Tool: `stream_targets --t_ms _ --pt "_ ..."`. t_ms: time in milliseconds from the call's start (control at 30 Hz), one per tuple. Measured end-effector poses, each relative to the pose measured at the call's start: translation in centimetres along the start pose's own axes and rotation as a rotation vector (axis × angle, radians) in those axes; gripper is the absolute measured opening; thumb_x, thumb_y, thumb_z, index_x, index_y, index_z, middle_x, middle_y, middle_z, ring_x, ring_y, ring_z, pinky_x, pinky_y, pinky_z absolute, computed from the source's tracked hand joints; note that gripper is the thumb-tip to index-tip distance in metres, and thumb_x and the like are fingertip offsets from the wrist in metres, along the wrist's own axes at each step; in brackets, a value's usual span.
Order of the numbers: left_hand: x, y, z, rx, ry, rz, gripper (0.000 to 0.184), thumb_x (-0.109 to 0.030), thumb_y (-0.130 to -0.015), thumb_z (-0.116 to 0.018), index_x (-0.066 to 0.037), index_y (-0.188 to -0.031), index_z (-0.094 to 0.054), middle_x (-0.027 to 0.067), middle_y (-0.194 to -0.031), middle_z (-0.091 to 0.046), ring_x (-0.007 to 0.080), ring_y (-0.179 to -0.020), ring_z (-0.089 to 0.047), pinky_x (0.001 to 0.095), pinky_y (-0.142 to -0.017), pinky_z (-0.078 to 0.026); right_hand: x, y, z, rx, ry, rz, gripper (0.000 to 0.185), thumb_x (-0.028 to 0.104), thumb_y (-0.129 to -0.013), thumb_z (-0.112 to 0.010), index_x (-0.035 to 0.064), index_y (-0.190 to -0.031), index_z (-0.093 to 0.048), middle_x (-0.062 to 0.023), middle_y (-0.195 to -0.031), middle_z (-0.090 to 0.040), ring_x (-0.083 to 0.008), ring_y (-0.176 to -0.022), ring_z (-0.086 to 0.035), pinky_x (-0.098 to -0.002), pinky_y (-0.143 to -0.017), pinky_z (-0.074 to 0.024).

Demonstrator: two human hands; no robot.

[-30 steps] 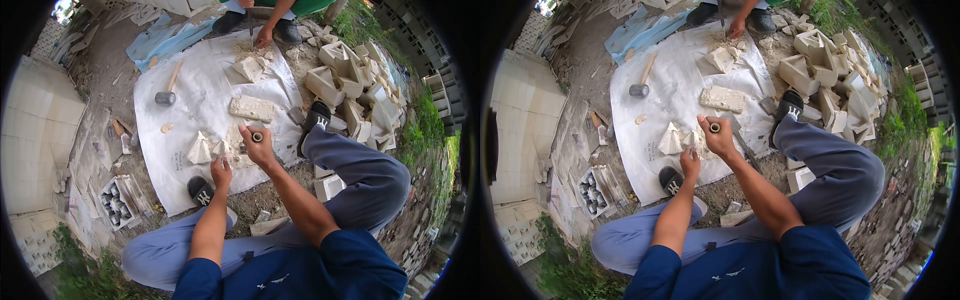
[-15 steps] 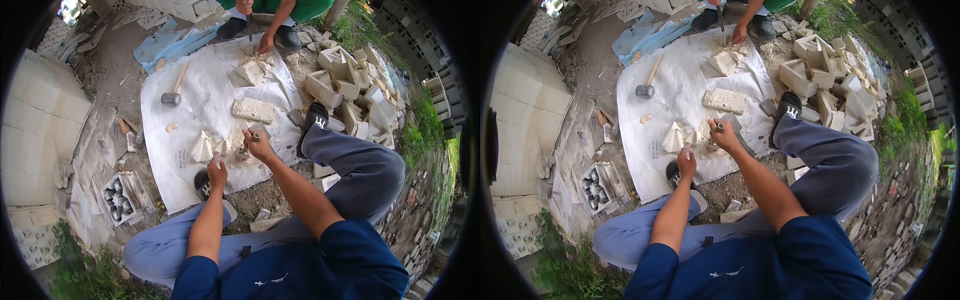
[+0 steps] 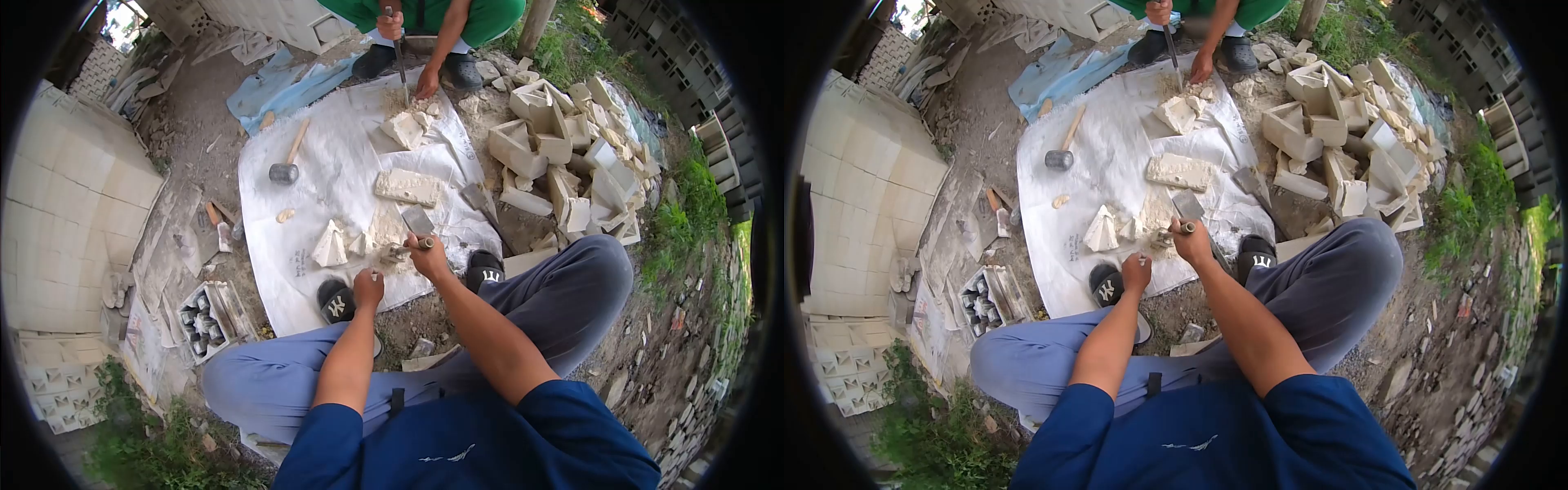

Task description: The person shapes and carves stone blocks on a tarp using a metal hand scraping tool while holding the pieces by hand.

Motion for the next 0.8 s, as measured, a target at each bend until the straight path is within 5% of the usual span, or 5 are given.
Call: stream_targets --t_ms 67,233,300,467,800 --pt "0.0 -0.2 0.1 0.02 -0.024 -0.026 0.024 -0.021 -0.084 -0.074 -0.002 -0.1 -0.071 0.0195 -0.101 -0.071 0.0407 -0.101 -0.065 0.0482 -0.089 -0.051 -0.2 0.7 0.8 -0.043 -0.048 0.006 0.036 0.029 -0.1 -0.063 -0.0025 -0.088 -0.074 -0.0103 -0.072 -0.07 -0.0128 -0.066 -0.059 -0.0329 -0.064 -0.0488" --pt "-0.7 -1.2 -0.3 -0.034 -0.09 -0.147 0.024 -0.021 -0.081 -0.076 -0.004 -0.098 -0.071 0.0183 -0.097 -0.07 0.0403 -0.096 -0.064 0.0476 -0.085 -0.051 1.0 0.3 0.6 -0.113 -0.05 -0.01 0.038 0.028 -0.101 -0.064 -0.0055 -0.086 -0.073 -0.0096 -0.071 -0.07 -0.0125 -0.067 -0.061 -0.0318 -0.066 -0.0501" --pt "-1.2 -1.2 -0.9 -0.031 -0.104 -0.19 0.026 -0.021 -0.081 -0.076 -0.005 -0.099 -0.071 0.0161 -0.101 -0.069 0.0385 -0.099 -0.062 0.0483 -0.086 -0.05 0.6 0.3 1.5 -0.291 -0.082 -0.09 0.04 0.034 -0.099 -0.064 -0.0027 -0.087 -0.076 -0.018 -0.074 -0.072 -0.027 -0.069 -0.071 -0.037 -0.068 -0.0527" --pt "-1.1 -2.4 -2.1 0.029 -0.234 -0.042 0.034 -0.026 -0.082 -0.078 -0.009 -0.11 -0.071 0.0066 -0.107 -0.069 0.0297 -0.112 -0.059 0.048 -0.094 -0.045 1.6 -1.2 1.8 -0.388 -0.175 -0.1 0.051 0.035 -0.102 -0.063 -0.0053 -0.073 -0.072 -0.0085 -0.062 -0.068 -0.0103 -0.06 -0.061 -0.0296 -0.057 -0.0465" --pt "-2.3 -4.9 -2.6 0.069 -0.13 -0.177 0.037 -0.028 -0.08 -0.081 -0.012 -0.112 -0.072 0.0038 -0.107 -0.071 0.0262 -0.105 -0.06 0.0425 -0.088 -0.042 3.4 -1.5 2.9 -0.542 -0.183 -0.053 0.051 0.035 -0.104 -0.059 -0.0016 -0.07 -0.065 -0.0052 -0.06 -0.06 -0.0108 -0.057 -0.054 -0.0293 -0.057 -0.042"
Point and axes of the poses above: each hand's wrist, its own y-axis away from the middle knuckle, its own z-axis out of the back of the hand, x = y × z, the point moved 9 cm from there along -y, towards the middle knuckle
